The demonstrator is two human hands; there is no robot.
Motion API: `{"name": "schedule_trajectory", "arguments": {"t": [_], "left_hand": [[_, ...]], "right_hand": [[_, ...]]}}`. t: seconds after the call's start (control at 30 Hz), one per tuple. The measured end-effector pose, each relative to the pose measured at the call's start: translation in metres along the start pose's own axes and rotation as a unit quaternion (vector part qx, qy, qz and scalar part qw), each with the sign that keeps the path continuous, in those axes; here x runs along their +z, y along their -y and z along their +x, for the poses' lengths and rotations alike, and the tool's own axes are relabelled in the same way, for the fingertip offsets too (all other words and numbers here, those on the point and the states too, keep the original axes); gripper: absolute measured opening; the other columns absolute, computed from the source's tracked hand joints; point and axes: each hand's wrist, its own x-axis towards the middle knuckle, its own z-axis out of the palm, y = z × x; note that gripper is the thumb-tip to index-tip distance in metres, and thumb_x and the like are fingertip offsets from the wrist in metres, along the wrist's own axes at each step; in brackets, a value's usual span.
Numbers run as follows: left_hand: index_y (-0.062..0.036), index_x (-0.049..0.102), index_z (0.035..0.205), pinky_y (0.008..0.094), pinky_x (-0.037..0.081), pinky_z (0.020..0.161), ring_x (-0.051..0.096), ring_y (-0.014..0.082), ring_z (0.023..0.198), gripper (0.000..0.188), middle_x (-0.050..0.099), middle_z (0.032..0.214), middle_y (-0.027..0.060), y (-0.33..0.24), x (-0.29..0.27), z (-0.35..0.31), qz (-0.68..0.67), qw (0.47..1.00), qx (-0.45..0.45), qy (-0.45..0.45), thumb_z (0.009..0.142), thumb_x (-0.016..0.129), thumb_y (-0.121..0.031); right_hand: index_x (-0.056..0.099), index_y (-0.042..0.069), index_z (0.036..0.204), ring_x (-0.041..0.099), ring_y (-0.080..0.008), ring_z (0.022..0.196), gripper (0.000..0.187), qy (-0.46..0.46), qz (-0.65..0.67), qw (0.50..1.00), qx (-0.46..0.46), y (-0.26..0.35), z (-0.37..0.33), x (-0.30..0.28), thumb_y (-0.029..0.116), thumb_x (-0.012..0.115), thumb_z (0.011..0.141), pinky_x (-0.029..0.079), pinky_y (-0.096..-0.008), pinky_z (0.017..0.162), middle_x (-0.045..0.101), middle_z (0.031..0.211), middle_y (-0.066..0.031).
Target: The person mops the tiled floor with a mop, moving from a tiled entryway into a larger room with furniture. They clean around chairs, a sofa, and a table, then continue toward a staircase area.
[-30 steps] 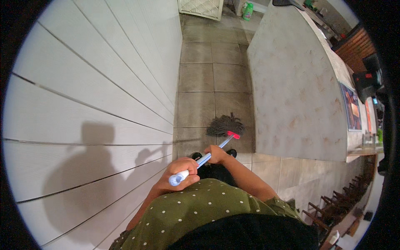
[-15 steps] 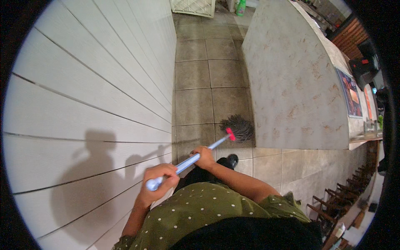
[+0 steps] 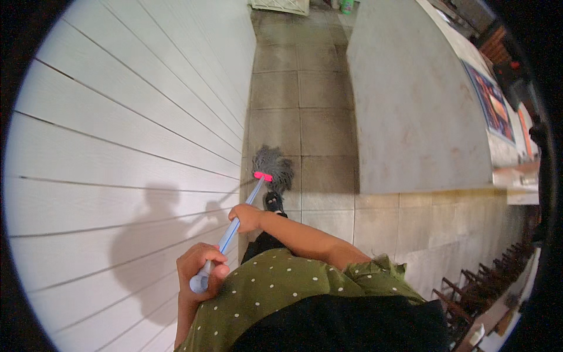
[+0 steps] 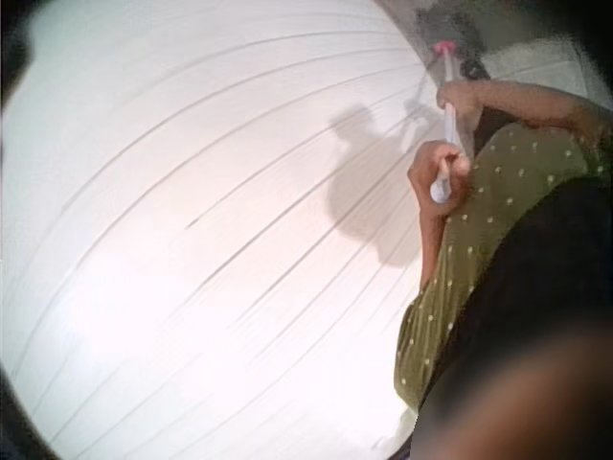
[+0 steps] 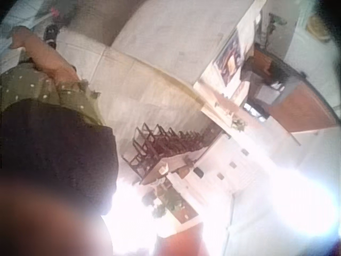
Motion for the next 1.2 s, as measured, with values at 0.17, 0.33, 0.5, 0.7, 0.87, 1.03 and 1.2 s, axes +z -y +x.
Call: {"name": "schedule_trajectory", "arguments": {"t": [0.17, 0.33, 0.5, 0.7, 0.87, 1.03, 1.2], "left_hand": [[-0.0021, 0.062, 0.08, 0.0394, 0.054, 0.076, 0.062, 0.0229, 0.07, 0.033, 0.063, 0.073, 0.0096, -0.023, 0.065, -0.051, -0.075, 0.996, 0.027, -0.036, 0.09, 0.066, -0.033], [0.0008, 0.061, 0.086, 0.0418, 0.053, 0.086, 0.06, 0.021, 0.082, 0.033, 0.062, 0.083, 0.0115, -0.049, 0.128, -0.092, -0.189, 0.982, -0.017, -0.025, 0.095, 0.058, -0.031], [-0.0012, 0.063, 0.095, 0.0372, 0.05, 0.092, 0.062, 0.019, 0.089, 0.016, 0.065, 0.094, 0.011, -0.045, 0.21, -0.121, -0.249, 0.958, -0.04, 0.134, 0.098, 0.056, -0.015], [-0.0021, 0.064, 0.101, 0.0339, 0.049, 0.09, 0.064, 0.0209, 0.108, 0.013, 0.068, 0.102, 0.0102, -0.041, 0.313, -0.139, -0.245, 0.895, 0.006, 0.373, 0.096, 0.063, -0.014], [-0.0023, 0.062, 0.095, 0.0384, 0.049, 0.081, 0.062, 0.0269, 0.088, 0.007, 0.065, 0.093, 0.0124, -0.023, 0.342, -0.133, -0.234, 0.875, 0.137, 0.401, 0.092, 0.064, -0.009], [-0.0022, 0.062, 0.096, 0.0381, 0.05, 0.086, 0.064, 0.0265, 0.093, 0.01, 0.067, 0.096, 0.0113, -0.008, 0.271, -0.175, -0.218, 0.897, 0.11, 0.367, 0.091, 0.067, -0.009], [-0.0031, 0.066, 0.096, 0.0401, 0.049, 0.098, 0.065, 0.0283, 0.107, 0.011, 0.07, 0.103, 0.0109, -0.026, 0.119, -0.266, -0.128, 0.958, -0.014, 0.257, 0.088, 0.07, -0.009]], "right_hand": [[0.071, 0.01, 0.079, 0.067, -0.0372, 0.075, 0.017, -0.034, 0.026, 0.999, 0.023, 0.01, -0.117, 0.001, 0.022, 0.072, 0.067, 0.052, -0.045, 0.067, 0.069, 0.076, -0.0161], [0.072, 0.008, 0.079, 0.067, -0.0382, 0.078, 0.021, -0.002, 0.013, 0.995, 0.102, -0.01, -0.234, 0.003, 0.026, 0.07, 0.067, 0.052, -0.0481, 0.071, 0.07, 0.081, -0.0177], [0.07, 0.008, 0.078, 0.065, -0.0424, 0.078, 0.033, -0.051, -0.041, 0.973, 0.22, -0.059, -0.377, 0.04, 0.039, 0.071, 0.068, 0.052, -0.0502, 0.073, 0.068, 0.078, -0.0189], [0.065, 0.009, 0.082, 0.064, -0.0396, 0.088, 0.033, -0.193, -0.094, 0.921, 0.325, -0.126, -0.519, 0.093, 0.032, 0.081, 0.064, 0.052, -0.0486, 0.082, 0.067, 0.089, -0.0171], [0.061, 0.009, 0.096, 0.059, -0.0371, 0.101, 0.052, -0.34, -0.021, 0.876, 0.342, -0.129, -0.55, 0.112, 0.028, 0.09, 0.056, 0.049, -0.045, 0.084, 0.063, 0.099, -0.0163], [0.067, 0.012, 0.074, 0.064, -0.0347, 0.088, 0.027, -0.205, -0.029, 0.923, 0.326, -0.098, -0.489, 0.126, 0.031, 0.083, 0.062, 0.052, -0.046, 0.078, 0.068, 0.083, -0.0107], [0.07, 0.013, 0.081, 0.065, -0.0335, 0.091, 0.023, -0.211, -0.094, 0.952, 0.201, -0.015, -0.376, 0.201, 0.025, 0.08, 0.063, 0.052, -0.0451, 0.08, 0.068, 0.089, -0.0093]]}}
